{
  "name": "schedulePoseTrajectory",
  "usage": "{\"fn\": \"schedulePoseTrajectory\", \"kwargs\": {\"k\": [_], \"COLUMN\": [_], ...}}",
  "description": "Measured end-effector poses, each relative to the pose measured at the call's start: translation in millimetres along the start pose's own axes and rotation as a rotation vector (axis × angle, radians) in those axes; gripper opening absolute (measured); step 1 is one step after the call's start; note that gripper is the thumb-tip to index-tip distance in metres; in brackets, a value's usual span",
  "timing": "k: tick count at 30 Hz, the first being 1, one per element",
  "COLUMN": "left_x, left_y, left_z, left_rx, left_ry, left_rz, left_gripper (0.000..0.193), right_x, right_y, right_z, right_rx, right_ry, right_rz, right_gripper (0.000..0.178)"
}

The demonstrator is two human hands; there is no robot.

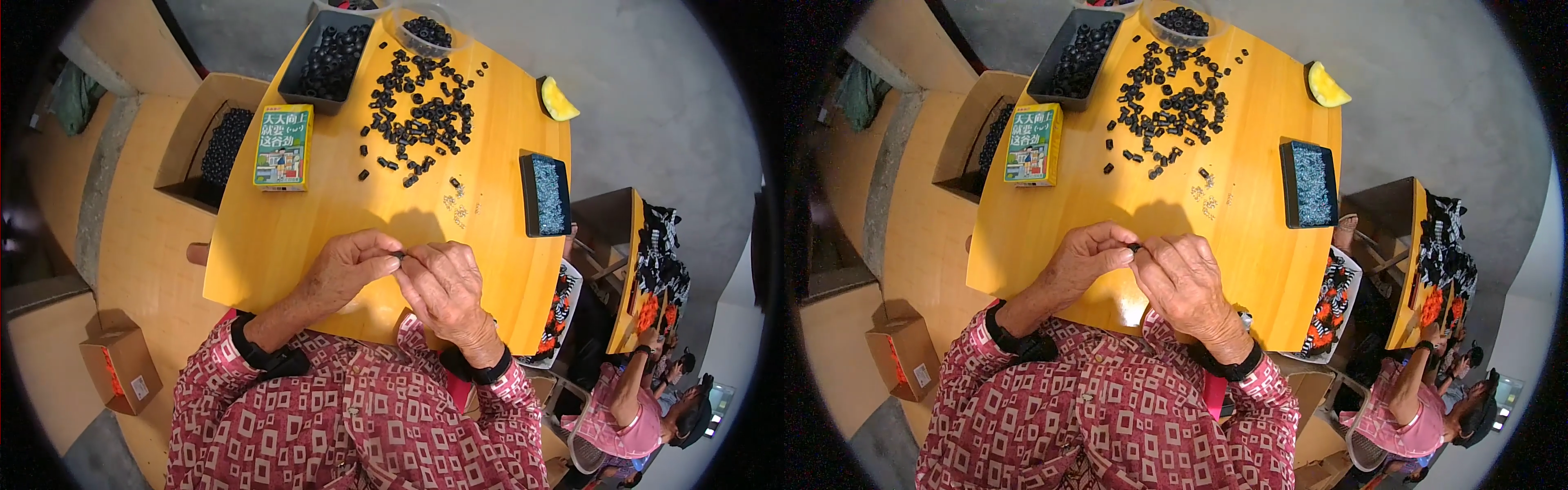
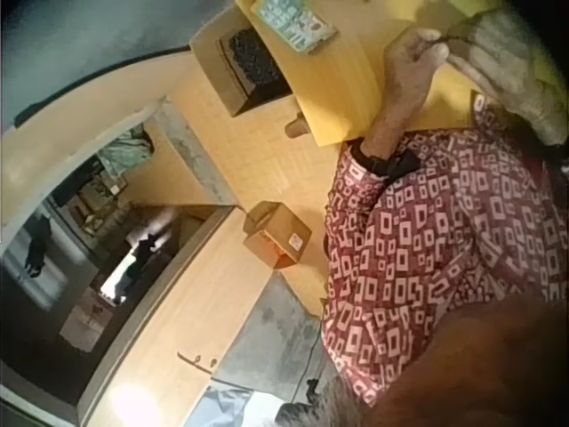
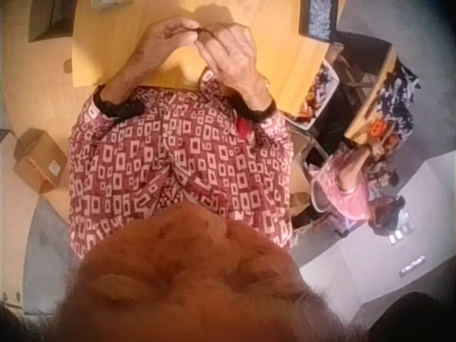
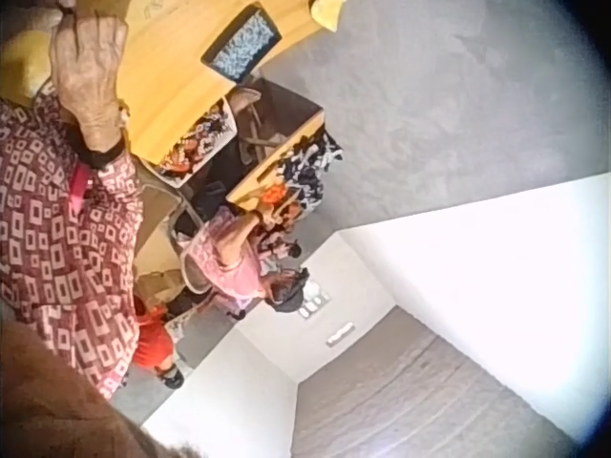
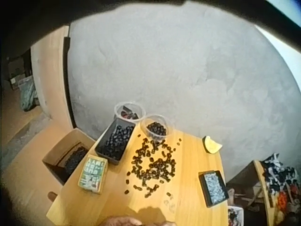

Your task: The person assembles small black plastic components by hand, repeatedly inserting small pieces into the components at the table.

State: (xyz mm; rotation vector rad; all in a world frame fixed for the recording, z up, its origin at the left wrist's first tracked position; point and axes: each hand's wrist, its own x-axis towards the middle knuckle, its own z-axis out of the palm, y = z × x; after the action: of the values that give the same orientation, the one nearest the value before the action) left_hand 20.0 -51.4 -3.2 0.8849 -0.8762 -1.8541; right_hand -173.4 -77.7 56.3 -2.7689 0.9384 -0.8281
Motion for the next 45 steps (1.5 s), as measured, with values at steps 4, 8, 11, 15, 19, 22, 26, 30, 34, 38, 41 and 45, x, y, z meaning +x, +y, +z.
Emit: {"fn": "schedulePoseTrajectory", "kwargs": {"k": [4, 8, 11, 15, 19, 22, 26, 30, 34, 38, 41, 45], "left_x": [-1, 1, 5, 4, 3, 0, 0, -1, 7, 5, 1, -2], "left_y": [1, 4, 6, 7, 5, 8, 6, 10, 4, 8, 8, 11], "left_z": [0, 2, 2, 2, 1, 0, -3, 0, 2, 4, 5, 5], "left_rx": [-0.023, -0.160, -0.204, -0.194, -0.212, -0.170, -0.179, -0.163, -0.313, -0.371, -0.386, -0.424], "left_ry": [-0.017, 0.056, 0.034, 0.016, 0.038, 0.011, 0.053, 0.112, 0.159, 0.147, 0.145, 0.109], "left_rz": [0.027, -0.001, 0.020, 0.015, -0.015, -0.005, -0.034, -0.035, -0.035, -0.006, -0.019, -0.040], "left_gripper": [0.023, 0.019, 0.019, 0.019, 0.018, 0.019, 0.020, 0.021, 0.023, 0.024, 0.025, 0.025], "right_x": [13, 32, 30, 57, 72, 71, 74, 81, 69, 46, 25, 14], "right_y": [13, 55, 95, 115, 124, 127, 130, 114, 58, 17, 4, -5], "right_z": [-16, -34, -33, -23, 6, 20, 30, 17, -10, -6, 11, 18], "right_rx": [0.084, 0.014, 0.063, 0.106, 0.017, -0.140, -0.200, -0.180, 0.249, 0.369, 0.438, 0.496], "right_ry": [-0.044, -0.044, 0.001, -0.036, -0.077, -0.180, -0.182, -0.208, -0.014, 0.009, 0.080, 0.146], "right_rz": [0.067, 0.226, 0.475, 0.375, 0.297, 0.222, 0.138, 0.124, 0.321, 0.193, 0.268, 0.349], "right_gripper": [0.018, 0.015, 0.015, 0.016, 0.013, 0.010, 0.010, 0.013, 0.010, 0.018, 0.021, 0.023]}}
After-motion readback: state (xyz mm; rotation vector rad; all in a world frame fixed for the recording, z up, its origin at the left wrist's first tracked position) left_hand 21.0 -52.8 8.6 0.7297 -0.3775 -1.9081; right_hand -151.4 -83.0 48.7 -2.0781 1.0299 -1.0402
